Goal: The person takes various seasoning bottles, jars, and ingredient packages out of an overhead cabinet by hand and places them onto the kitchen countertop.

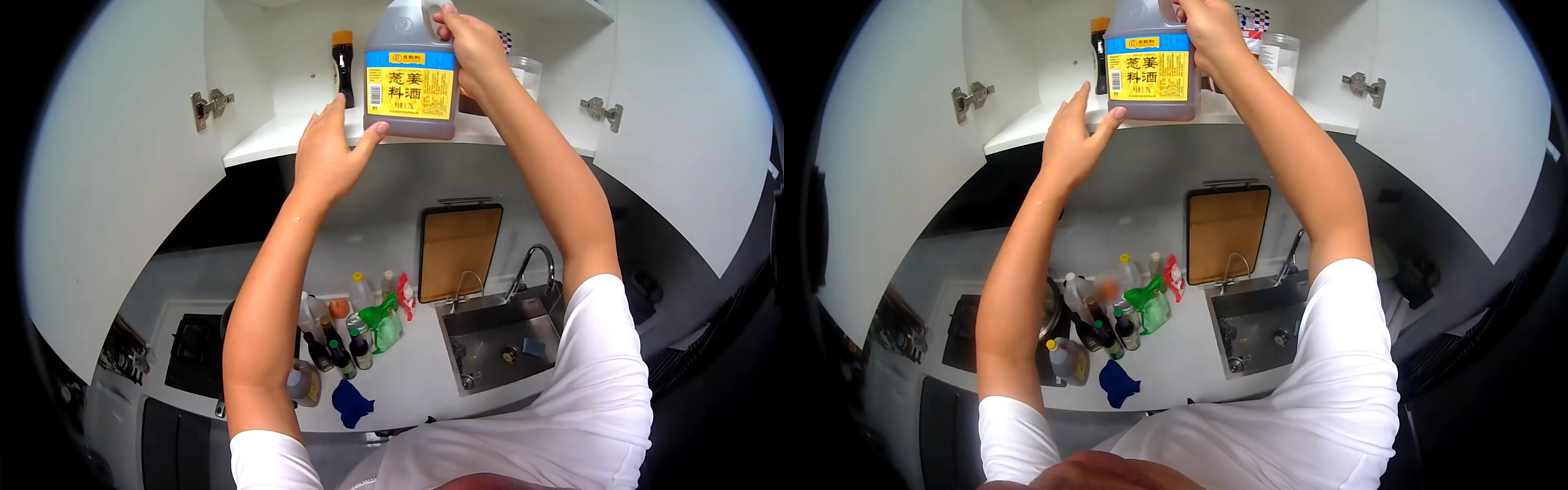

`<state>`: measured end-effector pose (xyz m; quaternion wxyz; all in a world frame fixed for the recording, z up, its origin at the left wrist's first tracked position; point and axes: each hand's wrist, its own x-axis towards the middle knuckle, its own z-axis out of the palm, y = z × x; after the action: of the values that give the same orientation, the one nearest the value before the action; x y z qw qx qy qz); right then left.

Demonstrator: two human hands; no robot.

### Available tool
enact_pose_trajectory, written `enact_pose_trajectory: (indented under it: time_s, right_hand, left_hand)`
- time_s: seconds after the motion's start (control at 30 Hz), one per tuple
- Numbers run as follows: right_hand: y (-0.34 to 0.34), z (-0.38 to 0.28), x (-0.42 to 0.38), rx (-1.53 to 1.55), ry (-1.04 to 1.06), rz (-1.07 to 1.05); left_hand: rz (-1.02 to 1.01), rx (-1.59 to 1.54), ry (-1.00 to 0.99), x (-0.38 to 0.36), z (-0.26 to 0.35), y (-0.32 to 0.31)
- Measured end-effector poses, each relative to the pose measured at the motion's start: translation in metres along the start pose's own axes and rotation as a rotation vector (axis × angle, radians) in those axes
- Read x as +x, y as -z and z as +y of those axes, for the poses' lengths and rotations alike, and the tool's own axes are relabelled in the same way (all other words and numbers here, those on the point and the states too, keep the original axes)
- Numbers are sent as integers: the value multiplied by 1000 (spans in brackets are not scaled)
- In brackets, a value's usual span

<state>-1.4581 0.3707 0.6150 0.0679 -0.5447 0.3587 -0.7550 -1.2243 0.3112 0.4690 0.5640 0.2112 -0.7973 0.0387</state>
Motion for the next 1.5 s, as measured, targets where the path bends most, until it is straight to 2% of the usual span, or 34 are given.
enact_pose_trajectory:
  time_s: [0.03, 0.07, 0.13, 0.17, 0.23, 0.3, 0.37, 0.43, 0.47, 0.5, 0.57, 0.6, 0.63, 0.73, 0.8, 0.83, 0.9, 1.03, 1.17, 1.27, 1.5]
  right_hand:
    - [5, -11, -13, 78, 58, -39]
    - [8, -21, -25, 156, 109, -79]
    - [21, -40, -47, 224, 97, -115]
    - [24, -47, -59, 288, 104, -150]
    - [22, -68, -102, 332, 38, -164]
    - [34, -67, -137, 374, -26, -172]
    - [58, -49, -166, 398, -49, -247]
    - [77, -17, -199, 173, -135, -110]
    - [81, -3, -225, 104, -118, -261]
    - [80, 8, -250, 34, -229, -256]
    - [95, 44, -296, -112, -316, -378]
    - [104, 63, -319, -164, -379, -433]
    - [113, 83, -341, -220, -429, -481]
    - [132, 139, -408, -233, -662, -555]
    - [140, 172, -451, -257, -787, -627]
    - [140, 188, -470, -269, -842, -659]
    - [139, 223, -504, -293, -873, -735]
    - [114, 247, -528, -336, -903, -797]
    - [101, 284, -540, -223, -948, -793]
    - [87, 292, -534, -223, -1036, -791]
    - [70, 315, -523, -217, -1109, -800]
  left_hand:
    - [-2, -1, 0, 0, 5, 1]
    - [14, -131, -2, -2, 13, 4]
    - [32, -347, -33, -13, 24, 2]
    - [17, -353, -1, -22, 38, 7]
    - [-179, -905, 129, -41, 72, 18]
    - [-168, -1037, 217, -72, 80, -1]
    - [-133, -1302, 288, -114, 87, -11]
    - [-290, -1188, 463, -155, 90, -14]
    - [-384, -1131, 533, -179, 87, -21]
    - [-420, -1211, 591, -209, 83, -32]
    - [-425, -1405, 709, -273, 76, -58]
    - [-384, -1365, 676, -317, 63, -84]
    - [-472, -1222, 673, -340, 55, -80]
    - [-481, -1093, 786, -424, 35, -94]
    - [-677, -979, 910, -473, 20, -97]
    - [-679, -979, 925, -492, 14, -96]
    - [-838, -958, 1051, -523, 5, -92]
    - [-953, -930, 1143, -561, -7, -87]
    - [-933, -969, 1222, -574, -22, -79]
    - [-902, -1118, 1369, -572, -32, -74]
    - [-871, -1129, 1393, -565, -47, -68]
